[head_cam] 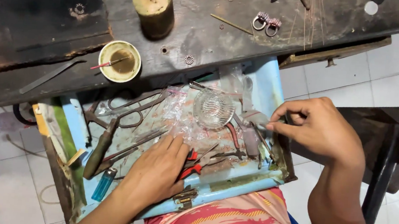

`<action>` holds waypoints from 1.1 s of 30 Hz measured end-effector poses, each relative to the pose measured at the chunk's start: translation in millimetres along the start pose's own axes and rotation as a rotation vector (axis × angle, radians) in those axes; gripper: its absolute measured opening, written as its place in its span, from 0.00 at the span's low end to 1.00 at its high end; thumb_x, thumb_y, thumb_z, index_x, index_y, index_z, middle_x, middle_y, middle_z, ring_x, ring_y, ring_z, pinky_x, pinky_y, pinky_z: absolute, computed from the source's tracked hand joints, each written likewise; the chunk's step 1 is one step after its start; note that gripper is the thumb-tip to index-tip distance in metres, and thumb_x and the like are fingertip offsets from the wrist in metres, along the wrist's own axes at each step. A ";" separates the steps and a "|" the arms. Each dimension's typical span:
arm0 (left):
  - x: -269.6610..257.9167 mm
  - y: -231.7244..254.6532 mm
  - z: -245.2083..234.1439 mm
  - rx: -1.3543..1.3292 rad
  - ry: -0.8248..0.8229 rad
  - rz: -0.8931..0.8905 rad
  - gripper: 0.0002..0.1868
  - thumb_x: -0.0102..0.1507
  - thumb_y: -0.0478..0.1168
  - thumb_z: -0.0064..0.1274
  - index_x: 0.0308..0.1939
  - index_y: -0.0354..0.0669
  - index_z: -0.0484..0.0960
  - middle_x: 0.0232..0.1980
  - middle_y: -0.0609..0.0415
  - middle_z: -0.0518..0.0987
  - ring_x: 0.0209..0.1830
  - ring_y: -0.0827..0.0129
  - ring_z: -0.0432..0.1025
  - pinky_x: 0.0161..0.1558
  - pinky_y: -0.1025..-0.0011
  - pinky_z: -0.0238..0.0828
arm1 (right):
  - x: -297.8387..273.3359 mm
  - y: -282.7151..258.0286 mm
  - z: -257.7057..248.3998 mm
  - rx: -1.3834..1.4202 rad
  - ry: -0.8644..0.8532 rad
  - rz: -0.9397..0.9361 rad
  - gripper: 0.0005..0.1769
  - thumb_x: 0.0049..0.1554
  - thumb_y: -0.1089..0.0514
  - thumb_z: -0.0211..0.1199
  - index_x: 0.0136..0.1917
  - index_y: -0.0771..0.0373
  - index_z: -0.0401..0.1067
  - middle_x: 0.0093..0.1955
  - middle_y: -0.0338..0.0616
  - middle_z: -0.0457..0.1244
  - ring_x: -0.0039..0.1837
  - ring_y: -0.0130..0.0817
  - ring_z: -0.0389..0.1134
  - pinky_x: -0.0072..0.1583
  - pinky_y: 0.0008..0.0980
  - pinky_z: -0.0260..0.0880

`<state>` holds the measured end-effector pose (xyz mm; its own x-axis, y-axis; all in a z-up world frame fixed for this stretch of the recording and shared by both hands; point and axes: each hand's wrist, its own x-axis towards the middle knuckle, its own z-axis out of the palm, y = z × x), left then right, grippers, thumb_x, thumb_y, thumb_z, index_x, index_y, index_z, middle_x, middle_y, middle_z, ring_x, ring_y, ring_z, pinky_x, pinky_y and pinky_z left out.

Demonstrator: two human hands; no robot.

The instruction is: Soldering small metal components to assemble a piece of jewelry on a workshop bench.

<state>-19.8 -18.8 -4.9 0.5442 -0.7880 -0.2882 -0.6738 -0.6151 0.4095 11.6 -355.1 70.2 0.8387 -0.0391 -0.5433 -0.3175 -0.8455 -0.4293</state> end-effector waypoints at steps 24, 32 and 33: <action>-14.5 -54.7 -8.8 -0.251 0.371 -0.371 0.10 0.62 0.45 0.60 0.45 0.48 0.81 0.37 0.54 0.77 0.42 0.54 0.78 0.43 0.62 0.76 | 12.3 -29.0 58.4 -0.428 -0.340 0.111 0.25 0.49 0.44 0.74 0.59 0.46 0.75 0.43 0.47 0.76 0.54 0.51 0.77 0.56 0.47 0.76; -11.1 -52.6 -15.9 -0.290 0.441 -0.394 0.08 0.66 0.39 0.58 0.44 0.39 0.80 0.42 0.50 0.74 0.35 0.52 0.76 0.35 0.53 0.76 | -34.1 3.1 90.2 -0.412 -0.437 -0.109 0.08 0.57 0.43 0.62 0.45 0.34 0.82 0.43 0.30 0.75 0.47 0.41 0.77 0.50 0.44 0.75; -11.5 -52.6 -17.3 -0.297 0.436 -0.380 0.08 0.66 0.39 0.58 0.44 0.39 0.80 0.42 0.50 0.74 0.35 0.52 0.76 0.35 0.53 0.76 | -37.9 3.0 88.7 -0.410 -0.435 -0.093 0.08 0.57 0.43 0.62 0.45 0.34 0.82 0.43 0.30 0.75 0.47 0.41 0.77 0.50 0.44 0.75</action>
<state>18.0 23.1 -8.2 0.9123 -0.3950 -0.1079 -0.2617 -0.7652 0.5883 -60.3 -308.9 25.4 0.5689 0.1929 -0.7995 0.0171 -0.9747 -0.2230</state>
